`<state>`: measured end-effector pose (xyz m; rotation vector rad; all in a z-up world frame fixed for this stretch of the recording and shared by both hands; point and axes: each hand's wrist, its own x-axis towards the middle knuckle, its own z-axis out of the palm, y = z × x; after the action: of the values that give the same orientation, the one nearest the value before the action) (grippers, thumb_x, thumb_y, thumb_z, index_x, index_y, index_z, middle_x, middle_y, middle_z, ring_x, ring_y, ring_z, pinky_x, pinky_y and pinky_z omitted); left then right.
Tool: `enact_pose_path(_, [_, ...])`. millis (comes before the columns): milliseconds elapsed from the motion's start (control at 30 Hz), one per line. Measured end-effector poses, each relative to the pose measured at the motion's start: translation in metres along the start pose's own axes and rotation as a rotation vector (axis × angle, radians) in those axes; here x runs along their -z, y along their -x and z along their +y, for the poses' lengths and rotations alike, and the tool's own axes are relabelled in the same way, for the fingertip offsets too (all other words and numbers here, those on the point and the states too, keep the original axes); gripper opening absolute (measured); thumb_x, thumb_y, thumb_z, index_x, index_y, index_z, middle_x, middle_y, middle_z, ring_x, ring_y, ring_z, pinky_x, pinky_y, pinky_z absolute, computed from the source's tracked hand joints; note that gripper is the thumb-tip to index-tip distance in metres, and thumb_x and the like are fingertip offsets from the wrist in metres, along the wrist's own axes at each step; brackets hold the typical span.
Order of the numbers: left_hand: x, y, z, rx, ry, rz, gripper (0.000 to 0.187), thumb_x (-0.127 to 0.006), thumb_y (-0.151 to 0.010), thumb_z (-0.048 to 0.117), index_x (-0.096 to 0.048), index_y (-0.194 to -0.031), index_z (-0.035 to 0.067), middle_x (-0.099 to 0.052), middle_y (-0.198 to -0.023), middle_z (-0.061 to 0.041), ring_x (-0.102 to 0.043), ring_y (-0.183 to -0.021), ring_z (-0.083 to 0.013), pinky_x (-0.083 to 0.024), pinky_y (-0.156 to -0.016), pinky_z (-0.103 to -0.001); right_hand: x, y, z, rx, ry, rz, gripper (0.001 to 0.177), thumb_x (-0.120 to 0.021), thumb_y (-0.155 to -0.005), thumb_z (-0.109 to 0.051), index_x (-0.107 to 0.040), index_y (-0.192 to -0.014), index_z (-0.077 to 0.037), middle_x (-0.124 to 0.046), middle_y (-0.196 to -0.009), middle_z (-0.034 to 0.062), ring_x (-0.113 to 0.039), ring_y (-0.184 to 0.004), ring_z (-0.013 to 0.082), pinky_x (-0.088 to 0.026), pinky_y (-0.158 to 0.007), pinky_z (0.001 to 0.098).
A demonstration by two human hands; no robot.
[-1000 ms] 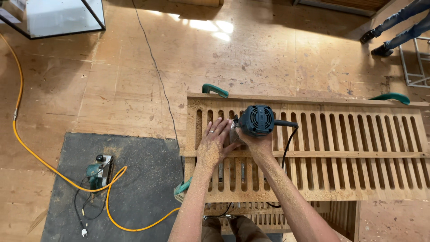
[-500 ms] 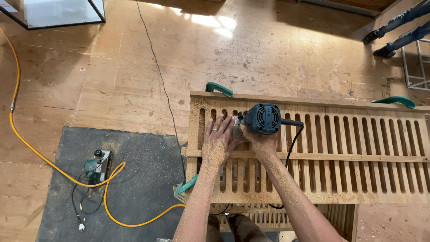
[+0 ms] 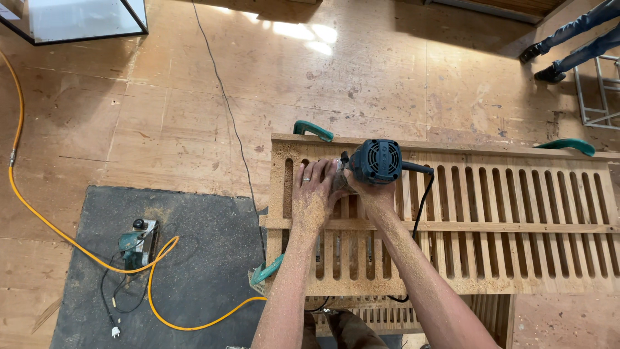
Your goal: The person uses a handheld electric router to smooth the edges of a slatted wooden panel clamped to a workbench. The person moves the router steadily along the top edge of the panel, generating sawdust as the tool shapes the wood.
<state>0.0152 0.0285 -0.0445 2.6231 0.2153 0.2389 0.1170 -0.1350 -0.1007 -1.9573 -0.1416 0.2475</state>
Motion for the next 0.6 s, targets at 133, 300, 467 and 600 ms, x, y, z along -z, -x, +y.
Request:
enact_pose_path(133, [-0.001, -0.009, -0.002, 0.008, 0.016, 0.018, 0.079, -0.066, -0.085, 0.059, -0.05, -0.151, 0.018, -0.046, -0.148, -0.008, -0.039, -0.143, -0.0304, -0.02, -0.127, -0.051, -0.001, -0.006, -0.014, 0.024, -0.027, -0.013, 0.092, -0.089, -0.098, -0.04, -0.037, -0.168, -0.011, -0.047, -0.163, 0.0312, -0.047, -0.148, 0.0612, -0.042, -0.116, 0.0922])
enact_pose_path(300, [0.013, -0.01, -0.003, 0.003, 0.09, -0.022, 0.074, -0.072, -0.087, 0.051, -0.051, -0.15, 0.018, -0.045, -0.148, -0.005, -0.038, -0.145, -0.0296, -0.021, -0.128, -0.049, -0.001, -0.01, -0.015, 0.04, -0.075, -0.039, 0.092, -0.09, -0.096, -0.041, -0.041, -0.166, -0.008, -0.048, -0.163, 0.0326, -0.046, -0.148, 0.0618, -0.042, -0.118, 0.0914])
enact_pose_path(467, [0.003, -0.019, -0.038, -0.081, 0.223, -0.01, 0.062, -0.061, -0.088, -0.002, -0.052, -0.147, 0.016, -0.054, -0.139, -0.007, -0.048, -0.139, -0.0327, -0.045, -0.117, -0.043, 0.002, -0.007, -0.004, 0.006, 0.058, -0.026, 0.096, -0.095, -0.089, -0.047, -0.047, -0.164, -0.012, -0.051, -0.163, 0.028, -0.053, -0.147, 0.0547, -0.047, -0.117, 0.0832])
enact_pose_path(600, [0.018, -0.048, -0.034, -0.231, 0.098, -0.025, 0.078, -0.067, -0.073, -0.008, -0.054, -0.143, 0.025, -0.057, -0.14, 0.004, -0.046, -0.142, -0.0213, -0.044, -0.117, -0.034, 0.007, 0.017, 0.034, 0.01, 0.115, -0.057, 0.094, -0.094, -0.089, -0.047, -0.049, -0.163, -0.011, -0.051, -0.164, 0.0278, -0.052, -0.148, 0.0549, -0.048, -0.116, 0.0835])
